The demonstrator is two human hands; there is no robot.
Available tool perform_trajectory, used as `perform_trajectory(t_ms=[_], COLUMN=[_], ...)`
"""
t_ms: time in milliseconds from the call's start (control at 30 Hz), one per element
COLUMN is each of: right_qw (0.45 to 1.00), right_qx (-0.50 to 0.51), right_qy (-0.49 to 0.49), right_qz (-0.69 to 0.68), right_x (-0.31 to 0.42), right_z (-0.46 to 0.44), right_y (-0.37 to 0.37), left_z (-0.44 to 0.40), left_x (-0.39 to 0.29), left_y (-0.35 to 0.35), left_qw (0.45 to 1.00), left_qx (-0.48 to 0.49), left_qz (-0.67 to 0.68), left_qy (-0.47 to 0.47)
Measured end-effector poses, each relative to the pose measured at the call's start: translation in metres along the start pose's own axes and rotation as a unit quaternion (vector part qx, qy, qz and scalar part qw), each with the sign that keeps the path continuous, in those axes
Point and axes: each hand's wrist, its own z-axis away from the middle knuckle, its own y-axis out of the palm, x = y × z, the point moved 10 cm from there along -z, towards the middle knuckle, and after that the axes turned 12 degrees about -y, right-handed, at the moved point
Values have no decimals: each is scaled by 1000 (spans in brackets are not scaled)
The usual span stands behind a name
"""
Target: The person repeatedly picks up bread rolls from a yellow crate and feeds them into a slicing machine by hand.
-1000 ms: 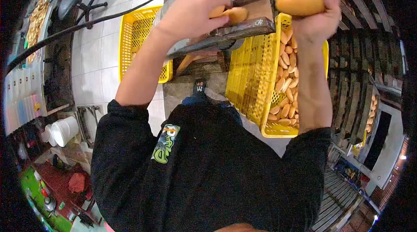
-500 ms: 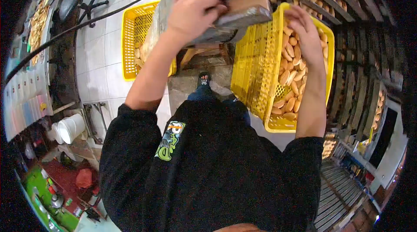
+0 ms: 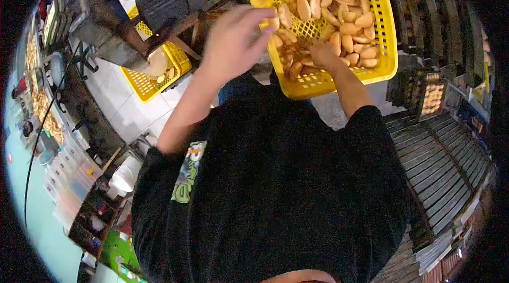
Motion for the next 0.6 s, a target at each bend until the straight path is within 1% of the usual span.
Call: perform_trajectory(t_ms=[33,67,133,167,200,233,300,333,400,433,467,500,533,567,600], right_qw=[999,999,998,997,995,996,995,991,973,959,956,949,942,934,956], right_qx=[24,-9,49,54,59,28,-32,11,-67,-107,-113,-109,-106,-103,-83], right_qy=[13,-28,-33,-27,-20,-19,-16,9,-19,-33,-42,-31,-20,-9,-12], right_qz=[22,18,-20,-46,-72,-81,-97,-134,-220,-260,-266,-294,-319,-343,-280], right_x=[-2,3,-1,-9,-17,-15,-4,-6,-16,-25,-38,-43,-47,-48,-42], right_z=[0,5,3,2,2,12,43,52,58,59,40,34,28,25,21], right_y=[-4,-21,-17,-3,11,4,-39,-49,-49,-49,-25,-19,-18,-20,-21], left_z=[-14,-25,-32,-28,-15,-5,11,18,21,24,24,25,16,6,-4], left_x=[-4,0,38,65,88,102,128,128,118,127,117,108,111,110,113], left_y=[51,109,224,277,318,333,349,356,357,358,344,334,322,318,312], left_qw=[998,987,948,906,851,836,801,793,761,757,750,742,784,829,867], left_qx=[58,149,270,360,445,446,444,420,355,389,425,458,472,418,360], left_qz=[-8,-56,-165,-223,-278,-320,-400,-440,-513,-504,-492,-480,-400,-361,-320], left_qy=[7,-5,12,-2,-14,-16,-20,45,175,149,123,96,-55,-93,-129])
